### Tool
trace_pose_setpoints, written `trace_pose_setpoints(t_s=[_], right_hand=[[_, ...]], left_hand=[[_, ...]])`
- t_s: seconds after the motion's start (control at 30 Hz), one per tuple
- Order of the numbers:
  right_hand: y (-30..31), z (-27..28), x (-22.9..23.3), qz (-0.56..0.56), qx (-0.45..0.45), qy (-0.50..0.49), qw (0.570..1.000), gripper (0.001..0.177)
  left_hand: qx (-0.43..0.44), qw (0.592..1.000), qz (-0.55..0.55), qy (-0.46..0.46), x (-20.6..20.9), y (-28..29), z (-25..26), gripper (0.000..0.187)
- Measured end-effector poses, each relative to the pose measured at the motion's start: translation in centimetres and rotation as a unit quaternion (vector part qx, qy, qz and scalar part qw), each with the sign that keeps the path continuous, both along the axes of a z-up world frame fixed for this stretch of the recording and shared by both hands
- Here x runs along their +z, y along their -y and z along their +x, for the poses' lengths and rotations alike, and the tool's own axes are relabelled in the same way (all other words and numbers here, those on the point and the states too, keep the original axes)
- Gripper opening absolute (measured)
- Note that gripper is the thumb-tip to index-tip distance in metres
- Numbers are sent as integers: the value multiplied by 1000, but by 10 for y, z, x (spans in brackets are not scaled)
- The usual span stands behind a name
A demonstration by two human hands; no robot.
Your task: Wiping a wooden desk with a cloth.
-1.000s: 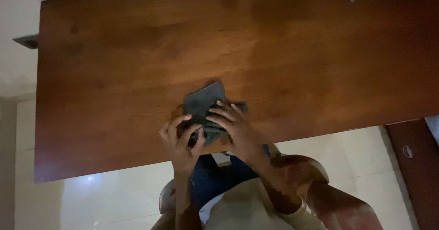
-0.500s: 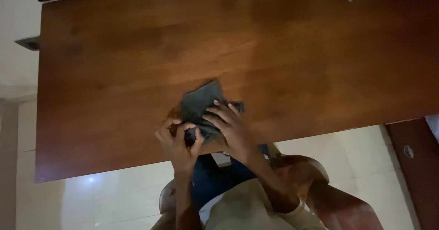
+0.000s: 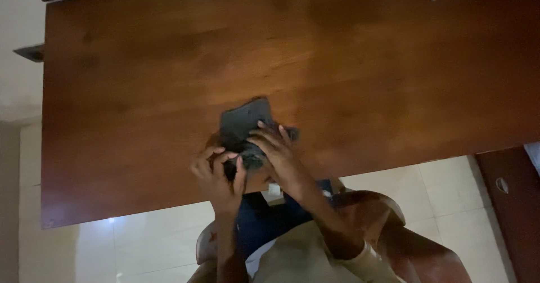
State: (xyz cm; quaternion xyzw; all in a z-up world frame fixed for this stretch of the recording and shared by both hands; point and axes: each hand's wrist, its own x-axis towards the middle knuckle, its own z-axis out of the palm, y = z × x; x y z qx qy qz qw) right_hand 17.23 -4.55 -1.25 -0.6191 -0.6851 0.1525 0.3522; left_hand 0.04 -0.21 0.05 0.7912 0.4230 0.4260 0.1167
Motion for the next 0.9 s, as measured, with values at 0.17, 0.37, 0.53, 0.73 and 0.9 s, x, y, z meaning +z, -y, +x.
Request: trace_pose_setpoints(t_s=[0.17,0.37,0.53,0.73,0.9], right_hand=[[-38,-10,13,-28,-14,22,999,69],[-42,-8,1,-19,-13,66,998,61],[-16,-7,11,18,21,63,998,59],[21,-29,34,-112,-17,128,985,52],[13,-32,2,-44,-15,150,988,56]], left_hand=[[11,999,-26,-23,-4,-5,0,19],[20,1000,-10,-16,0,-5,2,18],[26,999,-35,5,-7,-4,-2,20],[26,998,-17,46,-15,0,-4,19],[35,999,-10,15,-12,0,-6,19]])
